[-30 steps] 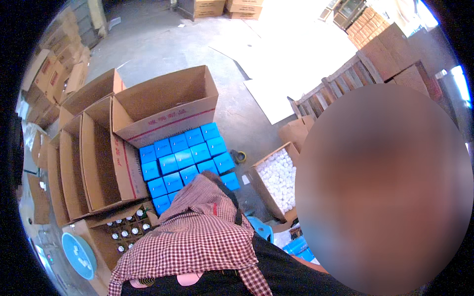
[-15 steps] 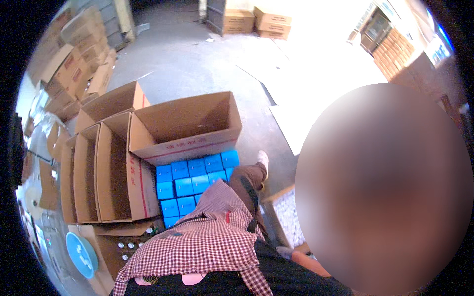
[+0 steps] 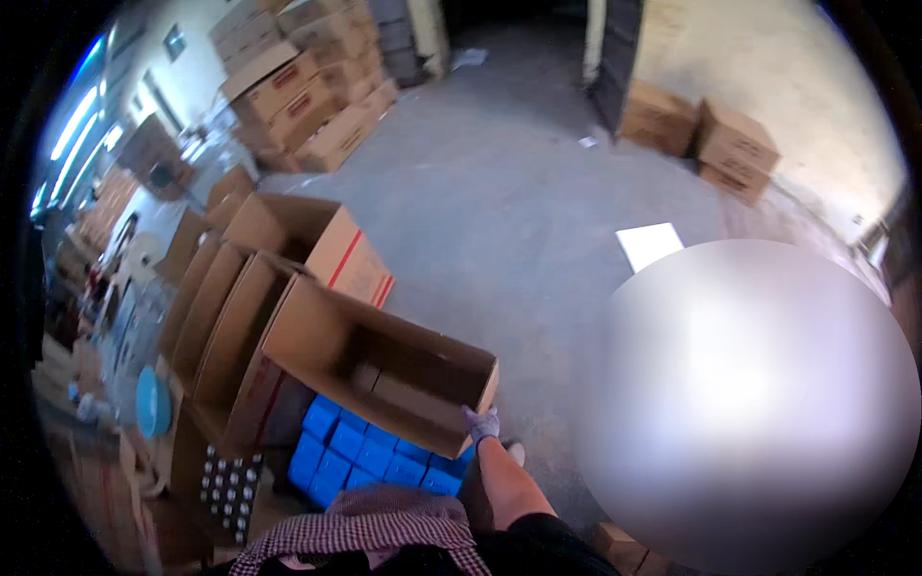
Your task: The person sits on the floor in a warehouse and packs small glass jars into a large cardboard box. They first place white foam inserts into the jar openings, then arrange blue product boxes on top of the jars to secure them. Finally, they lift the filled box and place it into a larger shipping container.
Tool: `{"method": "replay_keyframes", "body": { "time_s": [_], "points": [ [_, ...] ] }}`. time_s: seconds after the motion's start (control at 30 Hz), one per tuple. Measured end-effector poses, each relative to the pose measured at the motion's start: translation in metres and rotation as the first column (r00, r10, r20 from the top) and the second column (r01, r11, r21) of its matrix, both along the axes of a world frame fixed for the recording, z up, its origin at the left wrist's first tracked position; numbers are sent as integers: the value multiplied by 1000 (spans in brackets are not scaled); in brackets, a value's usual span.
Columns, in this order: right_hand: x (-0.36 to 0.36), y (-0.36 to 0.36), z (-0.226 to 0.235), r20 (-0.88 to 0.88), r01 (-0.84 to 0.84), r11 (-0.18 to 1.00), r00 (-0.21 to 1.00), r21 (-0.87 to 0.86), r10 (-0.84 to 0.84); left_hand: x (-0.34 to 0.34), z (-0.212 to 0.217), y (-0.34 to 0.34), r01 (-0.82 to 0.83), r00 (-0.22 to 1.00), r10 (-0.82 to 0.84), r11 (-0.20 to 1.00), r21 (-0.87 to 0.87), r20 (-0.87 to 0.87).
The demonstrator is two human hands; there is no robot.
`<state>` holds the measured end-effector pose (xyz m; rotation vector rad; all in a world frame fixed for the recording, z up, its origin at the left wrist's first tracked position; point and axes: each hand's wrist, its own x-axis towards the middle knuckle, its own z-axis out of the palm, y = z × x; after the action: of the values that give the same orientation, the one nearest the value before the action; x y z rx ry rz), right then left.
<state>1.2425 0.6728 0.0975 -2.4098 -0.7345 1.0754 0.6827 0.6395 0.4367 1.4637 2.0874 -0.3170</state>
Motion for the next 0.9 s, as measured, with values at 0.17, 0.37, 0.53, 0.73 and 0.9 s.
{"method": "replay_keyframes", "body": {
  "time_s": [0.17, 0.37, 0.53, 0.73, 0.9],
  "points": [
    [78, 41, -9, -45, -175, 985, 984, 3, 175, 167, -47, -80, -125, 984, 146, 974, -189, 102],
    [314, 105, 10, 361, -383, 915, 842, -126, 402, 226, -56, -231, -339, 916, 399, 831, -441, 49],
    [451, 129, 49, 707, -99, 935, 683, 339, -184, 219, -49, -276, -232, 955, 292, 837, -496, 45],
    [336, 103, 93, 213, -854, 518, 497, -53, 841, 267, -139, -47, 516, 850, -496, 852, 90, -178],
    [294, 73, 107, -77, -885, 190, 245, -425, 966, 428, -170, 133, 771, 627, -778, 614, 170, -34]
  ]
}}
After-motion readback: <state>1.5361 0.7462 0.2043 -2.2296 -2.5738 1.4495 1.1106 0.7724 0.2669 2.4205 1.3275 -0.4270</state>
